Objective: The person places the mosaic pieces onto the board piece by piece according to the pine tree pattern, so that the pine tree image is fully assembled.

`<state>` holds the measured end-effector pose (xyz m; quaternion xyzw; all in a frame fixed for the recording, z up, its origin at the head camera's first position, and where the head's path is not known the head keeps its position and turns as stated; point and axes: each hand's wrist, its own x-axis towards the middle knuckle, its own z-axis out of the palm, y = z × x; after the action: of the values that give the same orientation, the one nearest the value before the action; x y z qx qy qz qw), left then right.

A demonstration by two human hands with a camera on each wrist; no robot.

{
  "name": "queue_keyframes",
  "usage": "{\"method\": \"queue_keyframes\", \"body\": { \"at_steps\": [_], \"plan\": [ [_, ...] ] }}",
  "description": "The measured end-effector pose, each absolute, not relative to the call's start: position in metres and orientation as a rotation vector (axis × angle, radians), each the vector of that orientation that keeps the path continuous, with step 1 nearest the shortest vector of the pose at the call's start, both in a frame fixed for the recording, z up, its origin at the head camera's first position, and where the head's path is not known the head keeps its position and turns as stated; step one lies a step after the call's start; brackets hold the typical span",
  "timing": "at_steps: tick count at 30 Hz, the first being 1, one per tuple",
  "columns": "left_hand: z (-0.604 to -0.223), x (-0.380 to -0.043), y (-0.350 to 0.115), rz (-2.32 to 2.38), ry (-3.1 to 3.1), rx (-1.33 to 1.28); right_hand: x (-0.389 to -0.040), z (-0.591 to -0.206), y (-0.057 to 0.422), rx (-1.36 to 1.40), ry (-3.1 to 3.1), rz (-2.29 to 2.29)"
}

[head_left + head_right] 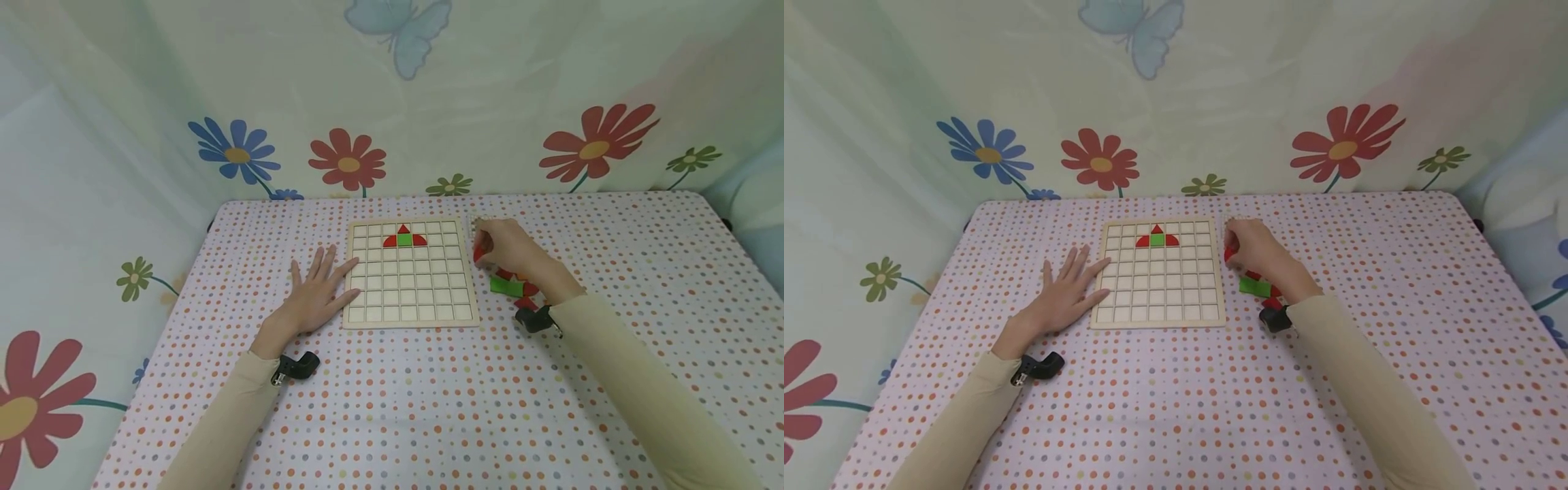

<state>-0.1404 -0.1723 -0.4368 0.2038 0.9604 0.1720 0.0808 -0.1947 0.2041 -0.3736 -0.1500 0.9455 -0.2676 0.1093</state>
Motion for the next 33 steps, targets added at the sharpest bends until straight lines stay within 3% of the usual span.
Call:
{"method": "queue_keyframes", "body": {
  "at_steps": [10, 27, 33],
  "plan": [
    [-0.439, -0.140, -0.178, 0.517, 2.876, 0.600, -0.189, -0.372, 0.195, -0.525, 2.804, -0.828],
    [-0.440, -0.142, -0.175, 0.519, 2.842, 0.592, -0.215, -0.378, 0.098, -0.834, 2.609, -1.115],
    [-0.438, -0.143, -0.175, 0.520, 2.842, 0.588, -0.224, -0.381, 0.071, -0.793, 2.595, -1.142]
  ]
}}
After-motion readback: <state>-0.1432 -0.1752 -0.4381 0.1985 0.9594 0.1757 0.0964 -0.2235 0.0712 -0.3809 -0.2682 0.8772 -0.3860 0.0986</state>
